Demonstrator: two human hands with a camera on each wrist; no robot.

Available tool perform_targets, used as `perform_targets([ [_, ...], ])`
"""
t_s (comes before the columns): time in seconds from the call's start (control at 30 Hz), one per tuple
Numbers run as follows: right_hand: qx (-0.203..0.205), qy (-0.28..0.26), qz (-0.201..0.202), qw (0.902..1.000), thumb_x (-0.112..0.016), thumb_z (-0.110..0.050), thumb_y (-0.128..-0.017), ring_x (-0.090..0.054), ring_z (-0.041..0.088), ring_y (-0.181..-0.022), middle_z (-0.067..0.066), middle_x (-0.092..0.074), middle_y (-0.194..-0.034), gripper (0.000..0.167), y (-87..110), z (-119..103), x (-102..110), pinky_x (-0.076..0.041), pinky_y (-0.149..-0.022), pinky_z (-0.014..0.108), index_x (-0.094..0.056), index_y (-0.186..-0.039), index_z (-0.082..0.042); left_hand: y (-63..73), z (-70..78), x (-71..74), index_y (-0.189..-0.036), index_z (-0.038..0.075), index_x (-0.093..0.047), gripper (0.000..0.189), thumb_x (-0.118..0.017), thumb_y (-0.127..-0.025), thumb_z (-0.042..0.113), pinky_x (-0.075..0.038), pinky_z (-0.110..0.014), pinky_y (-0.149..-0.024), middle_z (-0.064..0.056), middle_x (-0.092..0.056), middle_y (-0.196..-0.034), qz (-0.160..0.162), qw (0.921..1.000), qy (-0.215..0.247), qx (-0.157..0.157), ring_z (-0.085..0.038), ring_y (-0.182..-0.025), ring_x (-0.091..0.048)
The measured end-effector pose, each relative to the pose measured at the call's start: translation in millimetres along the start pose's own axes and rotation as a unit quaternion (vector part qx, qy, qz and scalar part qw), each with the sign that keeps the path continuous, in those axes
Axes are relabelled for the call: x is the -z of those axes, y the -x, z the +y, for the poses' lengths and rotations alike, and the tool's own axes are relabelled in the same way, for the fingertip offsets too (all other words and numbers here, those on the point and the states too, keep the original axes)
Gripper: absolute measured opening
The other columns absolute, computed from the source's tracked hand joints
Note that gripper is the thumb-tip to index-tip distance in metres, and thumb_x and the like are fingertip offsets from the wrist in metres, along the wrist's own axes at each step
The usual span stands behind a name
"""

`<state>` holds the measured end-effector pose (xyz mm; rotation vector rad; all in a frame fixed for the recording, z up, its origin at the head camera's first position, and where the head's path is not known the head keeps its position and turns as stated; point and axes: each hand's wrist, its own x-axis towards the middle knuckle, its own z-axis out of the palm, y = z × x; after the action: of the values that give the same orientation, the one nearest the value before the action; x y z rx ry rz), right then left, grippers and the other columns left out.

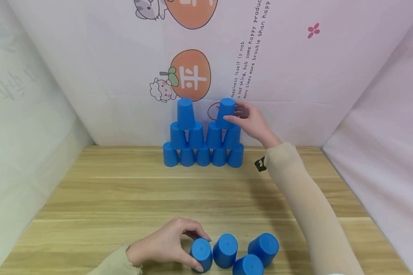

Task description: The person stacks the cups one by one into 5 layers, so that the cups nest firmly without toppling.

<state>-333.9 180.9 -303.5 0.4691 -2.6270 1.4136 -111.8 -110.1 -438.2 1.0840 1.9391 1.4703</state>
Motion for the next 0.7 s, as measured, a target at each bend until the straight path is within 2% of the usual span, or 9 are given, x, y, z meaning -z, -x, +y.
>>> perform_targets([
  [0.23,0.004,-0.008,0.008,0.9999,-0.075,-0.045,-0.092,-0.049,0.030,-0.136,0.009,-0.050,-0.151,0.078,24.6,6,14,-0.041,-0.110,0.052,-0.041,-0.155,-0.013,0.4,-0.4,-0.5,-0.118,0.010,-0.071,0.042,-0.088,-0.082,0.023,-0.054,-0.032,-0.093,0.009,-0.072,-0.112,0.000,1.0000,0.001,0.001,-0.012,-0.103,-0.068],
  [0.5,0.019,-0.013,-0.028,0.9993,-0.075,-0.043,-0.093,-0.049,0.028,-0.135,0.006,-0.052,-0.148,0.070,64.9,15,20,-0.039,-0.111,0.052,-0.047,-0.152,-0.017,0.1,-1.0,-0.8,-0.119,0.011,-0.071,0.042,-0.088,-0.083,0.024,-0.054,-0.032,-0.093,0.007,-0.072,-0.112,0.000,1.0000,-0.003,-0.002,-0.011,-0.103,-0.068],
  [0.7,0.008,-0.014,-0.065,0.9978,-0.075,-0.042,-0.093,-0.047,0.032,-0.137,0.005,-0.051,-0.150,0.069,98.6,19,16,-0.039,-0.110,0.056,-0.048,-0.151,-0.018,-0.4,-1.0,-0.5,-0.119,0.010,-0.072,0.042,-0.088,-0.083,0.023,-0.054,-0.031,-0.093,0.007,-0.072,-0.112,0.000,1.0000,0.000,-0.004,-0.011,-0.102,-0.068],
])
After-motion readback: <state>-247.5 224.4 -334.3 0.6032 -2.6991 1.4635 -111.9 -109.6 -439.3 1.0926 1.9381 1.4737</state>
